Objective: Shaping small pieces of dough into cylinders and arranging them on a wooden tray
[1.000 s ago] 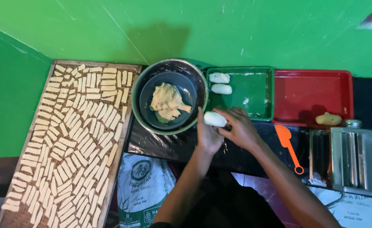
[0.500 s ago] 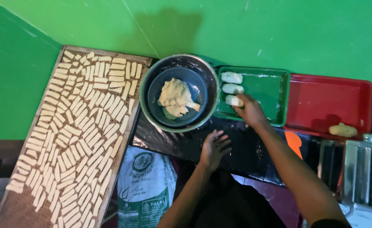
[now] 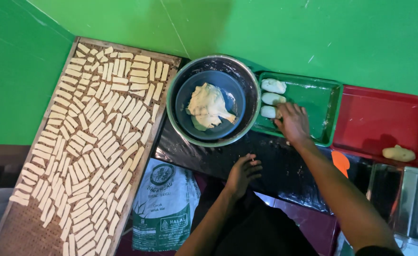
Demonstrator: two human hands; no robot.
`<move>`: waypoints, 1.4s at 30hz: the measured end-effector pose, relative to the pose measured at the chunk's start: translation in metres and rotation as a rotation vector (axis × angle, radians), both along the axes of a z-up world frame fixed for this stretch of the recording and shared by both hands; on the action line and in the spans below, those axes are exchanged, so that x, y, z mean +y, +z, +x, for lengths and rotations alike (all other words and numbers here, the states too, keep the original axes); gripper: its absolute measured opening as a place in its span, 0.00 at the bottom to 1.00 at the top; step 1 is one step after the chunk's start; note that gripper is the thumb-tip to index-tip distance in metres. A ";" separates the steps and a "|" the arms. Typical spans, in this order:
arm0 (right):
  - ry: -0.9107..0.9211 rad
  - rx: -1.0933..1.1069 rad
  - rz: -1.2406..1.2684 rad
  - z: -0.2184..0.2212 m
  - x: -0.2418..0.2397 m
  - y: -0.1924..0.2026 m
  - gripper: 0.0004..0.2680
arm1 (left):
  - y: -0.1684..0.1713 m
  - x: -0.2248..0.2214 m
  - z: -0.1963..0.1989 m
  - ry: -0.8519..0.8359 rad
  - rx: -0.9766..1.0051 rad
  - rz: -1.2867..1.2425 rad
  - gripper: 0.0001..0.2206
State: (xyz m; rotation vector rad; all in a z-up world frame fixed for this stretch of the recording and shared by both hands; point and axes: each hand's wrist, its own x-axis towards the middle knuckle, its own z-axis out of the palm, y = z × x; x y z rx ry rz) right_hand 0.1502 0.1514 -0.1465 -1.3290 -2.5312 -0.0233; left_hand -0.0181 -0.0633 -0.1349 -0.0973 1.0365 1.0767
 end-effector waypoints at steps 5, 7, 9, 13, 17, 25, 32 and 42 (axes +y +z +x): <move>0.031 0.081 -0.041 0.007 0.003 -0.013 0.16 | 0.008 0.010 -0.015 -0.079 0.068 0.105 0.22; 0.014 0.052 -0.069 0.000 -0.002 -0.003 0.19 | 0.009 0.010 -0.018 -0.074 0.071 0.119 0.22; -0.001 0.024 -0.101 -0.005 -0.005 -0.002 0.23 | 0.009 0.010 -0.022 -0.067 0.074 0.128 0.22; -0.034 -0.029 -0.079 -0.018 -0.005 0.002 0.17 | 0.011 0.016 -0.037 -0.145 0.087 0.120 0.21; -0.029 0.044 -0.111 -0.027 -0.005 0.012 0.19 | 0.012 0.013 -0.044 -0.098 0.059 0.114 0.20; -0.041 -0.038 -0.050 -0.023 0.000 -0.019 0.21 | 0.016 0.015 -0.065 -0.177 0.127 0.050 0.21; -0.051 -0.157 0.042 -0.022 -0.002 -0.023 0.18 | 0.025 0.017 -0.071 -0.254 0.170 0.056 0.20; -0.261 0.381 -0.109 -0.111 -0.014 0.096 0.07 | 0.083 0.038 -0.113 -0.383 0.148 0.347 0.11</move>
